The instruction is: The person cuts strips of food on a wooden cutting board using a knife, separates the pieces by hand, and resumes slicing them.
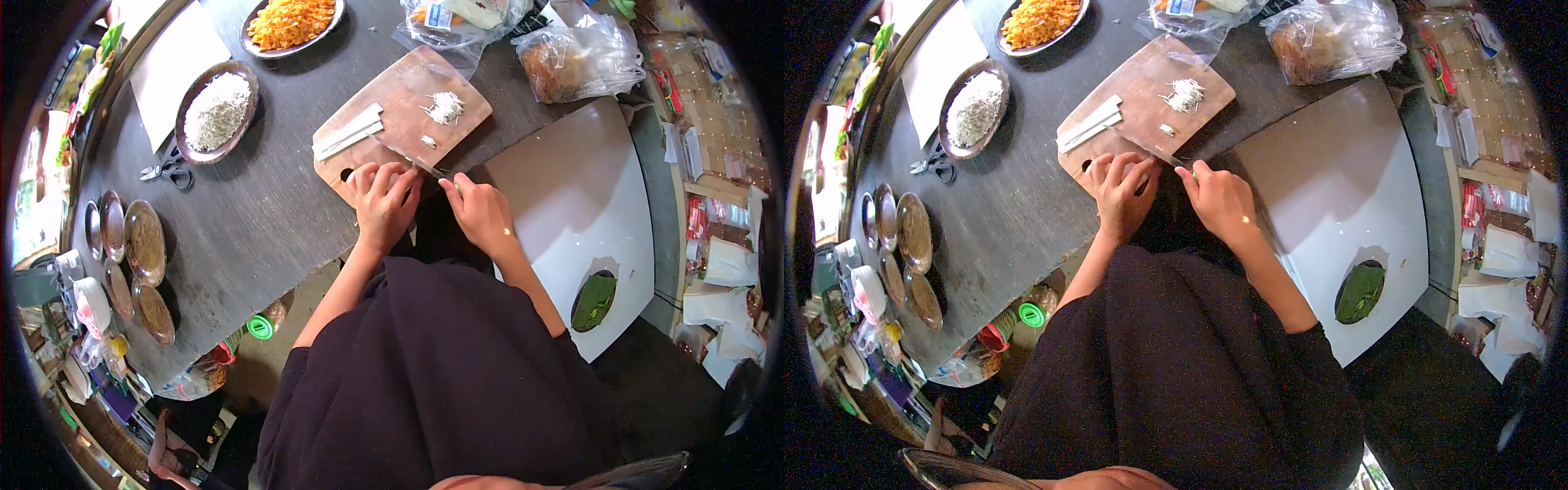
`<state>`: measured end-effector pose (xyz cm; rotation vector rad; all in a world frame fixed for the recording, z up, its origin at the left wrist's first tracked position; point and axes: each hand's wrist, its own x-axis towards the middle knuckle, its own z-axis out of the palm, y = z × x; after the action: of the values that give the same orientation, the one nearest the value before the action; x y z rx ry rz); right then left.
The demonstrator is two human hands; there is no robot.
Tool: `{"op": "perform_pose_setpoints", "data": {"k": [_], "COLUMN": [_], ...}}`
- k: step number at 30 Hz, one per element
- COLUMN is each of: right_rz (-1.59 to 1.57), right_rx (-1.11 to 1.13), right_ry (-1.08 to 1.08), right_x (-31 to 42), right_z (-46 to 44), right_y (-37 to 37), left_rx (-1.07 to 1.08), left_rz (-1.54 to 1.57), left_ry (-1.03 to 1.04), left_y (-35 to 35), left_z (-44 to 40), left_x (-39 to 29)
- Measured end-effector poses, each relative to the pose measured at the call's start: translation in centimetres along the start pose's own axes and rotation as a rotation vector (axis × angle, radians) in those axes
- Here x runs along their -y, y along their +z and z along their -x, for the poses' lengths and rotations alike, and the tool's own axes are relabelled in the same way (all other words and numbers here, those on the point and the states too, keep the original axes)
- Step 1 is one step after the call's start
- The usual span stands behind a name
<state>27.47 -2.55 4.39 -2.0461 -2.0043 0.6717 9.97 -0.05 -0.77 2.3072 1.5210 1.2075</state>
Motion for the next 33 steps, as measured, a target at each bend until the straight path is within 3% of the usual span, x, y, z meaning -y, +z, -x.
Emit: {"op": "perform_pose_setpoints", "data": {"k": [33], "right_rz": [-0.033], "right_rx": [0.062], "right_ry": [-0.004], "right_x": [-0.1], "right_z": [0.1], "right_y": [-0.9], "left_rx": [-0.001], "left_rz": [0.031], "left_ry": [-0.003], "left_y": [-0.3], "left_z": [0.0], "left_x": [0.0]}}
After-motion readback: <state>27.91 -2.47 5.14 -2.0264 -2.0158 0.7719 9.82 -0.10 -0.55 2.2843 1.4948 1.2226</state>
